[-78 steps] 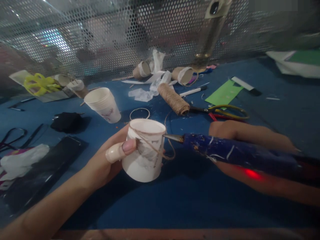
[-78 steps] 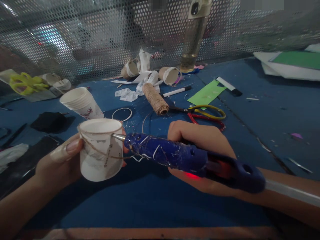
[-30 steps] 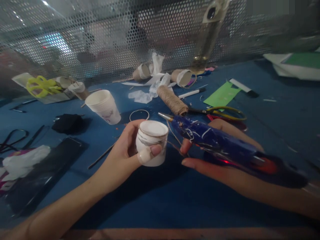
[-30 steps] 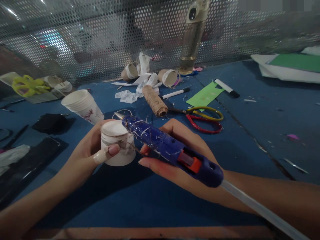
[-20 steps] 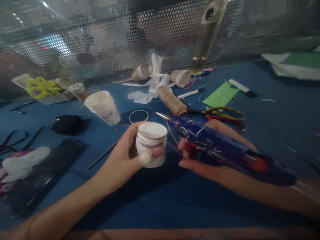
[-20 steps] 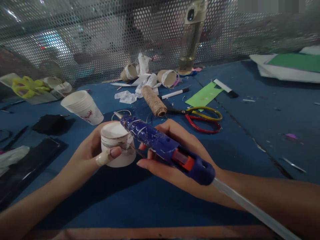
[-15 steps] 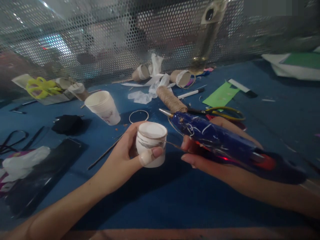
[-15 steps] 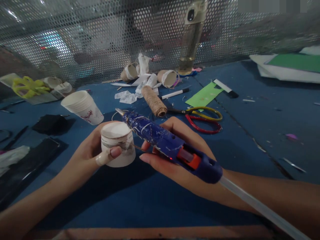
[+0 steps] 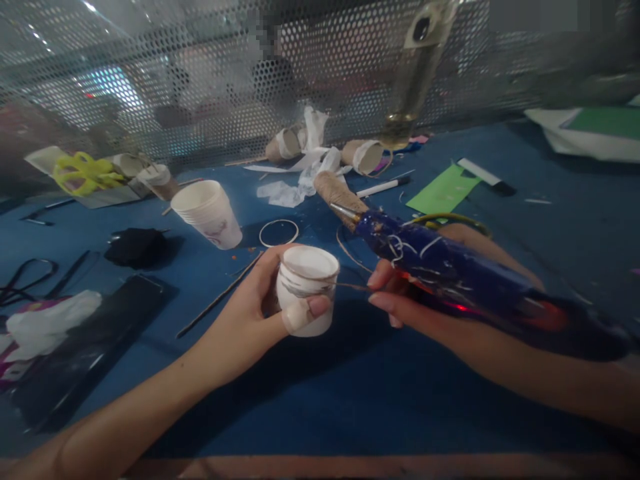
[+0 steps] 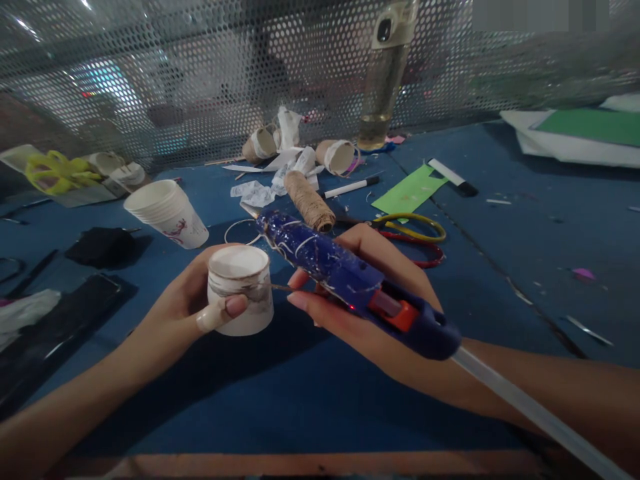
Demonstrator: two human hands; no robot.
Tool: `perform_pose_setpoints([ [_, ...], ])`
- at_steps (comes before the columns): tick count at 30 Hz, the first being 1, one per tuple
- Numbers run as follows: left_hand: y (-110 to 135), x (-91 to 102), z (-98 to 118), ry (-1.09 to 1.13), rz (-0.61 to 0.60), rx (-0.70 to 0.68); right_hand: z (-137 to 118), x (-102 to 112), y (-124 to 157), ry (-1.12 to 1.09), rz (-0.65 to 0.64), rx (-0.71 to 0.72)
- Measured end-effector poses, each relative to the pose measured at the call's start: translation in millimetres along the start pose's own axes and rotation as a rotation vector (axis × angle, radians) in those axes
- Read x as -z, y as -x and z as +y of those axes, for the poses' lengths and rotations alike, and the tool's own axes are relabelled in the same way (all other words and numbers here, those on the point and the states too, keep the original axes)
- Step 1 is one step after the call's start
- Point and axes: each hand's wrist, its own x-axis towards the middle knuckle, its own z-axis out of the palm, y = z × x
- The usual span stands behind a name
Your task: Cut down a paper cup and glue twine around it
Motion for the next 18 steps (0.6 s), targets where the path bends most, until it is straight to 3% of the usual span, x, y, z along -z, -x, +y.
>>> perform_pose_setpoints([
  [9,1.0,-0.7,0.2,0.017,0.013,-0.010,8.4,3.3,2.3,0.119,0.007,0.038],
  [18,-1.9,0.4,5.1,0.062,-0.067,0.054,11.5,-1.7,-1.8,-0.001,-0.015,-0.137],
])
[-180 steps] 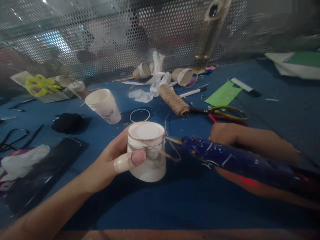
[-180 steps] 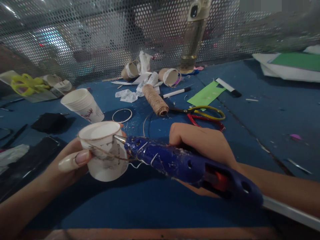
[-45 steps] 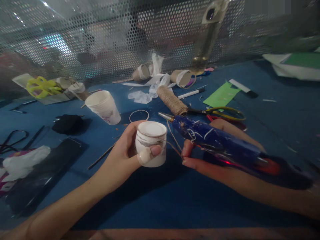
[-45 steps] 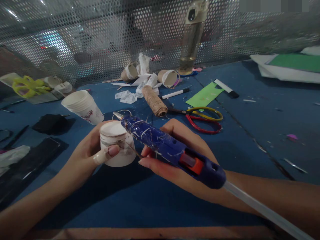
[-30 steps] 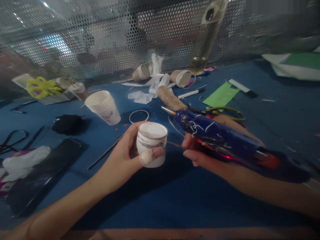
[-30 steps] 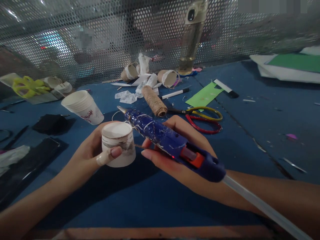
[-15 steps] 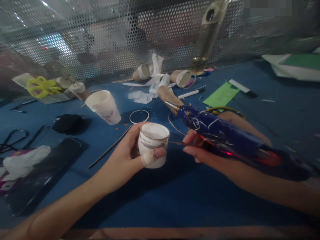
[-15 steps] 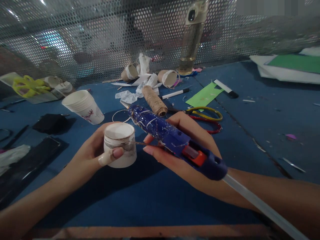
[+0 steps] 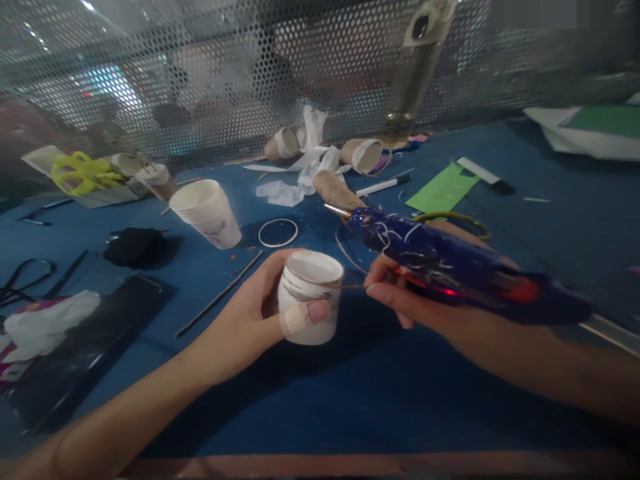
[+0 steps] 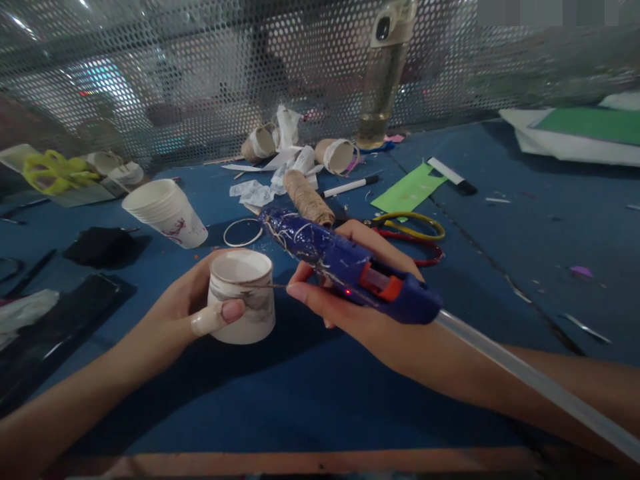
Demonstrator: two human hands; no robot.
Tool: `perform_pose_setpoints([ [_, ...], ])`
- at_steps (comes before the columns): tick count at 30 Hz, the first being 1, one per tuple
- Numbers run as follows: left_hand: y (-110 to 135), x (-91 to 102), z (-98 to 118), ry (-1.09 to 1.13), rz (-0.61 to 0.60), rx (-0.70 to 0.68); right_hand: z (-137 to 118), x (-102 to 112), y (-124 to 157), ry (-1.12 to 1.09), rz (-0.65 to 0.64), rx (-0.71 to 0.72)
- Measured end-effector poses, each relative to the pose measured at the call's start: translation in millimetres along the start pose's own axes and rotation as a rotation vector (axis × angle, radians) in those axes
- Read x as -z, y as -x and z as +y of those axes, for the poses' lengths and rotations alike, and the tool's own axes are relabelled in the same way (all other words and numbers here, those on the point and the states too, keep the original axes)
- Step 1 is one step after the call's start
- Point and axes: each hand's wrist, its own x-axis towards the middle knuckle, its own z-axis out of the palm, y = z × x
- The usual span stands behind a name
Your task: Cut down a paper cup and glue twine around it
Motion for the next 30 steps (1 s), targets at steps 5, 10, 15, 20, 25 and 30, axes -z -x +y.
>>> perform_pose_setpoints([
  [5,2.4,1.5,-1.3,0.036,-0.027,0.034,-0.3,2.9,-1.8,-0.025,-0.113,-0.016],
  [10,2.0,2.1,-3.0,0.058,-0.056,0.028,-2.7,3.5,-3.9,-0.017,-0.164,-0.023],
  [15,2.4,3.9,-6.5,0.071,-0.088,0.025,-3.1,7.8,-5.4,0.073,-0.144,0.009],
  [20,2.9,3.2,-3.8,0.042,-0.076,0.055,-2.4,7.9,-5.9,-0.011,-0.177,-0.022],
  [25,1.9,2.6,-2.0,0.017,-0.076,0.064,-4.0,7.1,-6.8,-0.033,-0.206,-0.032],
  [30,-0.5,3.3,-4.6,0.038,-0.115,0.079,-2.8,8.5,-5.1,-0.054,-0.218,-0.049],
])
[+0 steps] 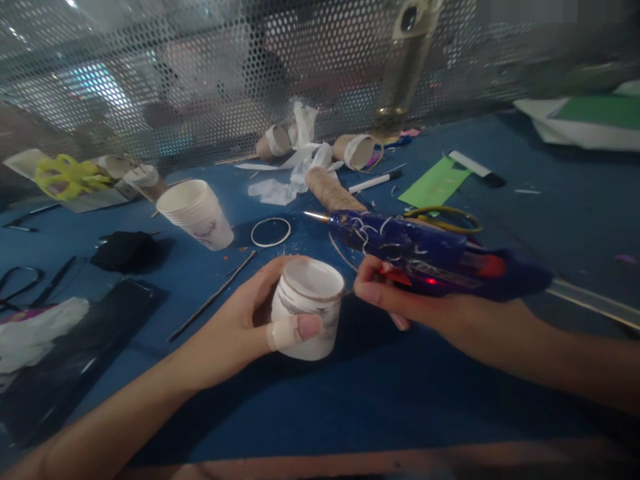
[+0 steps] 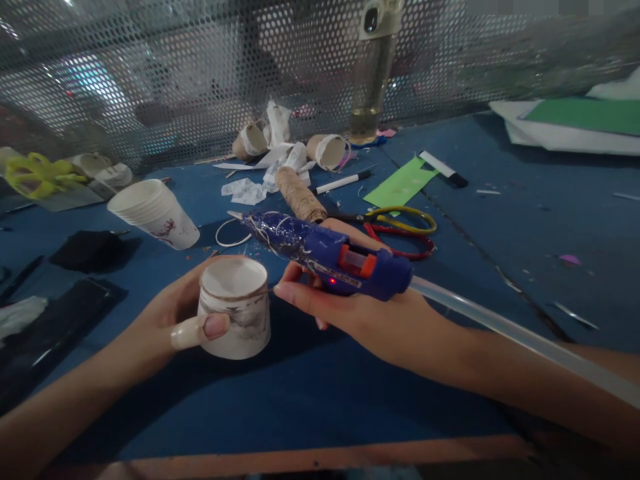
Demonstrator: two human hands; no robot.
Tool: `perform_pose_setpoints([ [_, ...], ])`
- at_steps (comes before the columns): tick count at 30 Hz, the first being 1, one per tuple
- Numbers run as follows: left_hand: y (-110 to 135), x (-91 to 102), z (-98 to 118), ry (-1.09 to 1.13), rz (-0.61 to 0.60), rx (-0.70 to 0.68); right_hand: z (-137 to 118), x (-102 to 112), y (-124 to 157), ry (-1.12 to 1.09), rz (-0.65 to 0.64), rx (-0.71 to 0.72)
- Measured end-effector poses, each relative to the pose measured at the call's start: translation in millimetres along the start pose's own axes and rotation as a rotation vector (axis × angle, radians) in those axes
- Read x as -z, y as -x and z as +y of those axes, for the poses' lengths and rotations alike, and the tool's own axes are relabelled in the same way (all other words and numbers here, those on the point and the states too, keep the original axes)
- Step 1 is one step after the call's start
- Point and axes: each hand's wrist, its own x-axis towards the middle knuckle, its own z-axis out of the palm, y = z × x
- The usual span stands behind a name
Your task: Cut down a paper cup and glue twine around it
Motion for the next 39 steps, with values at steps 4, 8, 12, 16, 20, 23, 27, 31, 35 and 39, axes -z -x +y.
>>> perform_pose_setpoints([
  [4,-0.4,1.0,-2.2,0.038,-0.027,0.005,1.4,1.9,0.7,-0.007,-0.022,-0.007],
  [8,-0.3,0.8,-2.8,0.037,-0.038,0.010,1.4,3.0,-0.4,-0.039,-0.047,0.019],
  [12,-1.5,-0.1,-3.6,0.026,-0.050,0.010,1.1,2.2,-1.4,-0.119,-0.039,-0.019],
  [16,-1.5,-0.2,-5.0,0.029,-0.055,-0.007,0.1,3.3,-0.7,-0.119,-0.049,-0.029],
  [20,-1.1,-1.3,-3.2,0.030,-0.066,0.012,-0.2,4.3,0.9,-0.163,-0.056,-0.023],
  [23,-2.3,-2.6,-1.8,0.031,-0.067,0.025,-0.6,4.3,1.2,-0.189,-0.058,-0.038],
  [27,-4.3,-2.6,-4.0,0.054,-0.082,0.006,-1.0,5.6,1.8,-0.190,-0.063,-0.076],
  [31,-4.6,-1.5,-6.4,0.067,-0.100,0.006,0.3,6.3,3.3,-0.155,-0.076,-0.121],
  [35,-4.4,-1.7,-6.0,0.052,-0.106,0.011,1.6,5.4,4.0,-0.173,-0.063,-0.099],
  [39,-4.3,-2.0,-6.9,0.056,-0.109,0.005,1.5,5.1,4.4,-0.166,-0.036,-0.100],
])
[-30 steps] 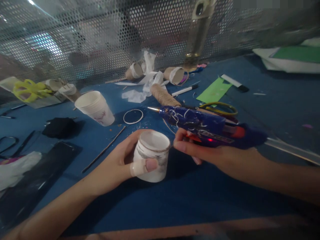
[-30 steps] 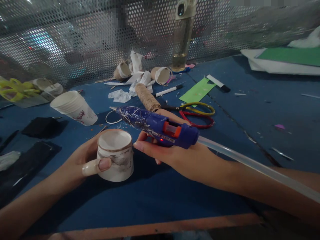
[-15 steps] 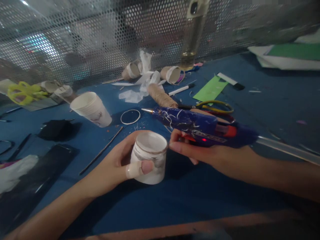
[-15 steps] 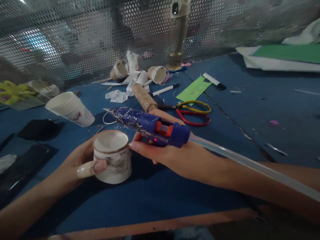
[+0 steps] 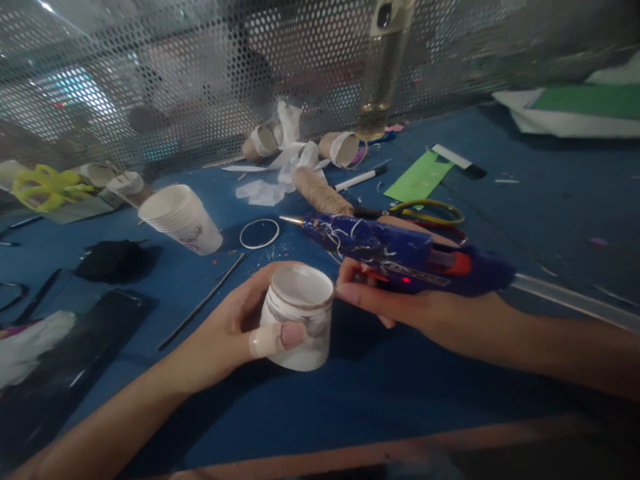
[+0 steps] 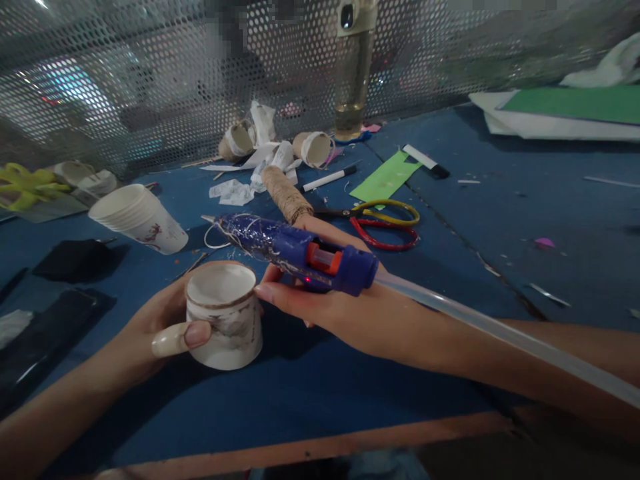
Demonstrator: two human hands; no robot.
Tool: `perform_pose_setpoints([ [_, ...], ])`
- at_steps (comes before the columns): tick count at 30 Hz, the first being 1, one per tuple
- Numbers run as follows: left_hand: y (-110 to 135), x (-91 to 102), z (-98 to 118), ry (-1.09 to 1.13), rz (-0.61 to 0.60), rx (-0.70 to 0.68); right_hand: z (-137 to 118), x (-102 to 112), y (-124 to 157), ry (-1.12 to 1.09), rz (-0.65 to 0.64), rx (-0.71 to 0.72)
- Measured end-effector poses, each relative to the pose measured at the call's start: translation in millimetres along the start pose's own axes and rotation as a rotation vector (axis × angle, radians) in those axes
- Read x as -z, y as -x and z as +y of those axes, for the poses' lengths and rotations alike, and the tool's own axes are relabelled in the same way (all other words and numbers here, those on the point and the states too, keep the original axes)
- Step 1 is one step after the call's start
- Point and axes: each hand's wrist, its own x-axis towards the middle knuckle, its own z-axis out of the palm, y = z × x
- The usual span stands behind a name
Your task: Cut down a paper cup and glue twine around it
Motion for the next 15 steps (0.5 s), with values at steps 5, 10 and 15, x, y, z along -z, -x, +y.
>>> perform_pose_setpoints([
  [5,1.0,0.5,-1.4,-0.014,0.004,0.021,-0.4,1.2,-0.8,-0.002,-0.028,0.048],
  [10,-0.2,1.5,-1.3,0.012,-0.008,0.035,1.2,2.2,-1.4,-0.006,-0.020,0.022],
  [15,-2.3,2.5,-1.9,0.045,-0.043,0.024,3.0,1.5,0.6,-0.004,0.002,0.029],
])
